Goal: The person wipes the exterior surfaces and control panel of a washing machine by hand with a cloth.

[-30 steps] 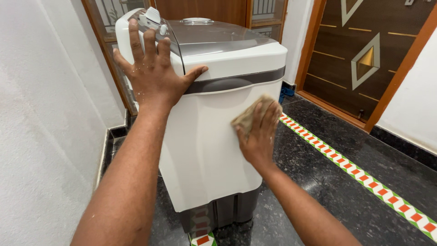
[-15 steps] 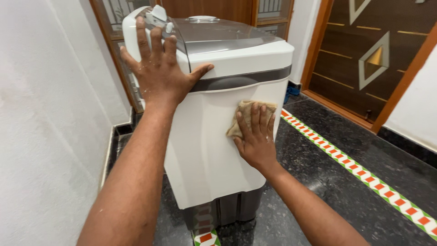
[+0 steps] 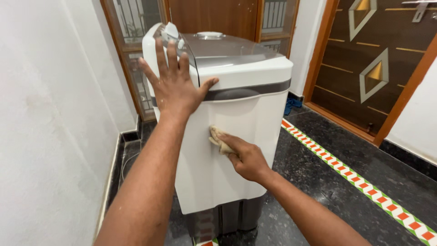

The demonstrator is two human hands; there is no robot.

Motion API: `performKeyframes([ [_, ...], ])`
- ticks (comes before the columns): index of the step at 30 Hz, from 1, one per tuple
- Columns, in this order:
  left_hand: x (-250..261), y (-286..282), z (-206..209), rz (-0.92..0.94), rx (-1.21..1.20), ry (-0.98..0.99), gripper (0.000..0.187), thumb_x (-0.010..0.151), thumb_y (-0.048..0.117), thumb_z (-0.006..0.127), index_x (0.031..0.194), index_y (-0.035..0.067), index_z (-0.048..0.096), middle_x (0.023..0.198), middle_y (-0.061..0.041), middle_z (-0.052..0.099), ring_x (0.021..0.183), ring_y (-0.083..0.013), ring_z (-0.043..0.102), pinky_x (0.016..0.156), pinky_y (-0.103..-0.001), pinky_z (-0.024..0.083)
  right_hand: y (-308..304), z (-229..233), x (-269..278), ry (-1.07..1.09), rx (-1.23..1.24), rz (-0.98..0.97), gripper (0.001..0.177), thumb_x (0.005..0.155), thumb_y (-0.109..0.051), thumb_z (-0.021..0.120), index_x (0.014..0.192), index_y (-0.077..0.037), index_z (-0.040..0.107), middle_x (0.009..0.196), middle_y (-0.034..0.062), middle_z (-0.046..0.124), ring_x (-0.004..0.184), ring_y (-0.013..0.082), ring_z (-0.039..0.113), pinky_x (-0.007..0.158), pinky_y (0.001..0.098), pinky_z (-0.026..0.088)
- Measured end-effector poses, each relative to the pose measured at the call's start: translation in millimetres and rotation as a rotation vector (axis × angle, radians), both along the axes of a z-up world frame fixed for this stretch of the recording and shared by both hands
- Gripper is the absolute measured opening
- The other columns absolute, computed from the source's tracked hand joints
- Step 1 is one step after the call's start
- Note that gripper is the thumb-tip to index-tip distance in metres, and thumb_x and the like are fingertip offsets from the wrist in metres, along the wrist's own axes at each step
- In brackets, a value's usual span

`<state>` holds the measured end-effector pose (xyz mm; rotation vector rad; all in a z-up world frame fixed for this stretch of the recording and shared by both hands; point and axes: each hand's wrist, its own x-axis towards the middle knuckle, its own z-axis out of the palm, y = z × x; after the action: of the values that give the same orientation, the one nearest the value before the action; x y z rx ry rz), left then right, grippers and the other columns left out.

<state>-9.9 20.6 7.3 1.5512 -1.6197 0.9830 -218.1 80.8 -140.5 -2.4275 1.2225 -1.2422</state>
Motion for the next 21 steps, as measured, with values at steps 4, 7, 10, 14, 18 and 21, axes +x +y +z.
performKeyframes([
  [4, 1, 15, -18, -0.140, 0.026, 0.067, 0.090, 0.093, 0.078, 0.052, 0.152, 0.010, 0.042, 0.174, -0.014, 0.010, 0.160, -0.0288, -0.002, 0.127, -0.062, 0.000, -5, 13, 3, -0.451, 0.362, 0.232, 0.043, 0.090, -0.012, 0.064, 0.131, -0.010, 0.054, 0.115, 0.0121, 0.068, 0.102, 0.0206, 0.068, 0.089, 0.0340, 0.057],
  [7, -12, 42, -65, -0.506, -0.130, 0.219, 0.085, 0.104, 0.057, 0.059, 0.162, 0.001, 0.033, 0.168, -0.025, 0.031, 0.159, -0.0362, 0.024, 0.130, -0.057, 0.014, -13, 20, -5, -0.646, 0.535, 0.423, 0.031, 0.093, -0.016, 0.055, 0.120, -0.004, 0.060, 0.107, 0.0078, 0.067, 0.097, 0.0146, 0.066, 0.089, 0.0312, 0.056],
  [10, -28, 88, -121, -0.763, 0.241, 0.479, 0.069, 0.093, 0.040, 0.068, 0.147, 0.006, 0.044, 0.134, -0.021, 0.062, 0.124, -0.0349, 0.061, 0.105, -0.050, 0.046, -11, 28, -11, -0.738, 0.697, 0.605, 0.037, 0.085, -0.019, 0.051, 0.115, -0.003, 0.064, 0.103, 0.0106, 0.070, 0.091, 0.0172, 0.068, 0.084, 0.0328, 0.058],
  [14, -32, 108, -146, -0.832, 0.417, 0.952, 0.032, 0.096, 0.025, 0.070, 0.118, 0.001, 0.070, 0.093, -0.015, 0.081, 0.080, -0.0250, 0.080, 0.071, -0.037, 0.062, -7, 44, 3, -0.342, 0.221, 0.145, 0.036, 0.085, -0.020, 0.063, 0.119, -0.008, 0.065, 0.114, 0.0098, 0.067, 0.109, 0.0232, 0.062, 0.099, 0.0406, 0.050],
  [18, -14, 109, -135, -0.561, 0.189, 1.215, 0.032, 0.090, 0.020, 0.073, 0.114, 0.000, 0.066, 0.092, -0.011, 0.075, 0.071, -0.0218, 0.075, 0.062, -0.037, 0.062, -17, 93, 0, 0.066, -0.541, -0.436, 0.083, 0.075, -0.039, 0.086, 0.144, -0.016, 0.046, 0.151, 0.0159, 0.041, 0.143, 0.0351, 0.034, 0.109, 0.0553, 0.029],
  [21, 4, 102, -117, -0.452, -0.064, 1.275, 0.034, 0.090, 0.017, 0.075, 0.115, -0.001, 0.061, 0.097, -0.010, 0.072, 0.074, -0.0217, 0.072, 0.061, -0.038, 0.060, -41, 139, -6, 0.235, -0.541, -0.433, 0.132, 0.048, -0.064, 0.092, 0.156, -0.025, 0.028, 0.166, 0.0102, 0.027, 0.148, 0.0340, 0.021, 0.120, 0.0576, 0.013],
])
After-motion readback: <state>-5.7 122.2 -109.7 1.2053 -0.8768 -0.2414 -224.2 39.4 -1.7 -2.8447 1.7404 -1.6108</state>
